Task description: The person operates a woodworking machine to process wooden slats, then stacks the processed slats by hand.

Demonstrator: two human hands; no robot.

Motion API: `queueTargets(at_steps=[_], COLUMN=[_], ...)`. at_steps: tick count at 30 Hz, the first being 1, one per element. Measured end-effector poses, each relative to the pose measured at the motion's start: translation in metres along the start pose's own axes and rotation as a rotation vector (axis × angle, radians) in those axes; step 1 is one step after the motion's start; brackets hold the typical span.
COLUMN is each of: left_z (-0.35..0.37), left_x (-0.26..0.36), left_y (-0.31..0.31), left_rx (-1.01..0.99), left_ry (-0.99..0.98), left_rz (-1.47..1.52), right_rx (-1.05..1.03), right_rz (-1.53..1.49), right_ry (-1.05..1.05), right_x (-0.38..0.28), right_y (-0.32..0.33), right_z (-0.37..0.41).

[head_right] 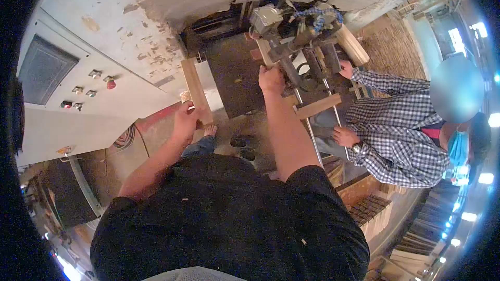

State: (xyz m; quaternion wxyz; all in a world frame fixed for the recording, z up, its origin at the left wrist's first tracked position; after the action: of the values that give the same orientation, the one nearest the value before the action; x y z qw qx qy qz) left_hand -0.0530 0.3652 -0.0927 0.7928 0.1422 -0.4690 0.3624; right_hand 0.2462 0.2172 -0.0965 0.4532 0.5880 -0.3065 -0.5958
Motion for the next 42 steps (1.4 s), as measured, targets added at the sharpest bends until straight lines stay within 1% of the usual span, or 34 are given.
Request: queueTargets(at_steps=[1,4,5,6,7,8,9,10,11,12,13,14,15,16,17,18,19,20,21,22,23,25,26,28,29,31,32,34,35,37,38,40,41,42], left_z=[0.001,-0.021,-0.026,-0.033,-0.04,-0.043,-0.056,-0.073,-0.089,-0.101,-0.107,-0.113,-0.128,-0.139,-0.133,-0.145,-0.152,-0.161,-0.168,-0.158,-0.159,-0.154,-0.149,-0.137,-0.145,-0.181,-0.188,-0.187,-0.175,-0.126,-0.109,-0.08,-0.073,-0.065], left_x=[0.006,0.009,0.015,0.022,0.031,0.043,0.042,0.041,0.043,0.044,0.064,0.079,0.073,0.056,0.06,0.054,0.055,0.047,0.036,0.041,0.04,0.059,0.073,0.107,0.11,0.097,0.093,0.084,0.092,0.117,0.125,0.142,0.146,0.15], left_y=[0.005,0.011,0.005,-0.008,-0.024,-0.04,-0.054,-0.068,-0.082,-0.095,-0.101,-0.111,-0.117,-0.125,-0.14,-0.142,-0.147,-0.142,-0.138,-0.138,-0.133,-0.124,-0.123,-0.117,-0.115,-0.111,-0.108,-0.121,-0.129,-0.141,-0.147,-0.155,-0.157,-0.16], left_rx=[0.052,0.037,0.027,-0.035,-0.098,-0.115,-0.127,-0.149,-0.172,-0.184,-0.11,-0.038,-0.063,-0.026,0.015,-0.033,-0.059,-0.099,-0.132,-0.137,-0.142,-0.011,-0.014,0.305,0.305,-0.027,-0.03,-0.221,-0.237,-0.326,-0.346,-0.396,-0.404,-0.454], left_ry=[-0.014,0.016,0.021,0.031,0.04,0.018,0.024,-0.06,-0.149,-0.144,-0.456,-0.779,-0.785,-0.887,-1.002,-0.694,-0.712,-0.647,-0.576,-0.622,-0.615,-0.914,-0.914,-1.029,-1.028,-0.652,-0.657,-0.895,-0.906,-1.203,-1.205,-1.203,-1.204,-1.227], left_rz=[0.095,0.011,0.002,0.119,0.239,0.205,0.199,0.064,-0.072,-0.083,-0.441,-0.802,-0.821,-0.943,-1.052,-1.042,-1.042,-1.025,-1.008,-1.029,-1.035,-1.097,-1.098,-1.372,-1.371,-1.525,-1.528,-1.337,-1.341,-0.996,-0.997,-0.855,-0.859,-0.797], right_rx=[-0.007,-0.022,-0.095,-0.163,-0.135,-0.108,0.016,0.138,0.144,0.018,-0.113,-0.107,-0.201,-0.297,-0.281,-0.243,-0.21,-0.202,-0.247,-0.297,-0.303,-0.26,-0.26,-0.188,-0.188,-0.282,-0.277,-0.449,-0.435,-0.434,-0.422,-0.387,-0.382,-0.397], right_rz=[0.001,-0.053,-0.022,0.007,-0.013,-0.031,0.056,0.145,0.144,0.039,-0.076,-0.098,-0.186,-0.267,-0.274,-0.291,-0.306,-0.308,-0.299,-0.291,-0.294,-0.396,-0.397,-0.519,-0.519,-0.619,-0.624,-1.03,-1.04,-1.06,-1.068,-1.173,-1.18,-1.151], right_ry=[-0.002,-0.034,-0.014,0.009,0.111,0.213,0.322,0.427,0.41,0.333,0.258,0.244,0.116,-0.022,-0.05,-0.001,0.048,0.028,-0.016,-0.054,-0.062,-0.121,-0.123,-0.1,-0.1,-0.136,-0.138,-0.363,-0.371,-0.372,-0.385,-0.394,-0.399,-0.358], right_x=[-0.003,-0.001,-0.001,0.001,0.007,0.018,0.028,0.033,0.042,0.053,0.057,0.053,0.058,0.071,0.089,0.105,0.118,0.123,0.13,0.136,0.151,0.178,0.176,0.169,0.165,0.157,0.158,0.163,0.162,0.162,0.166,0.171,0.175,0.178], right_y=[-0.002,-0.002,-0.004,-0.005,-0.009,-0.015,-0.015,-0.013,-0.01,-0.01,-0.013,-0.01,-0.011,-0.012,-0.019,-0.029,-0.034,-0.023,-0.014,-0.009,-0.015,-0.028,-0.024,-0.006,0.0,0.0,-0.001,-0.016,-0.014,-0.01,-0.012,-0.017,-0.02,-0.022], right_z=[0.003,0.019,0.034,0.049,0.065,0.086,0.109,0.131,0.144,0.154,0.163,0.161,0.158,0.164,0.169,0.166,0.165,0.169,0.176,0.182,0.188,0.197,0.203,0.213,0.214,0.216,0.215,0.22,0.219,0.22,0.223,0.226,0.226,0.225])
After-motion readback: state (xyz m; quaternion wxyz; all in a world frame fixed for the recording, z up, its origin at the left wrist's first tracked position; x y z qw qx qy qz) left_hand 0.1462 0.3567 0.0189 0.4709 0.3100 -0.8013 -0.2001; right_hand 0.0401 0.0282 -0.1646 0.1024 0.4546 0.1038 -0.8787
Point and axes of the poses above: each hand's wrist, its own z-axis away from the middle knuckle, its own y-axis out of the back of the hand, x = y × z, the point moved 6 cm from there along -z, towards the middle knuckle, and after that the axes turned 1 degree about z, right-handed, at the moved point
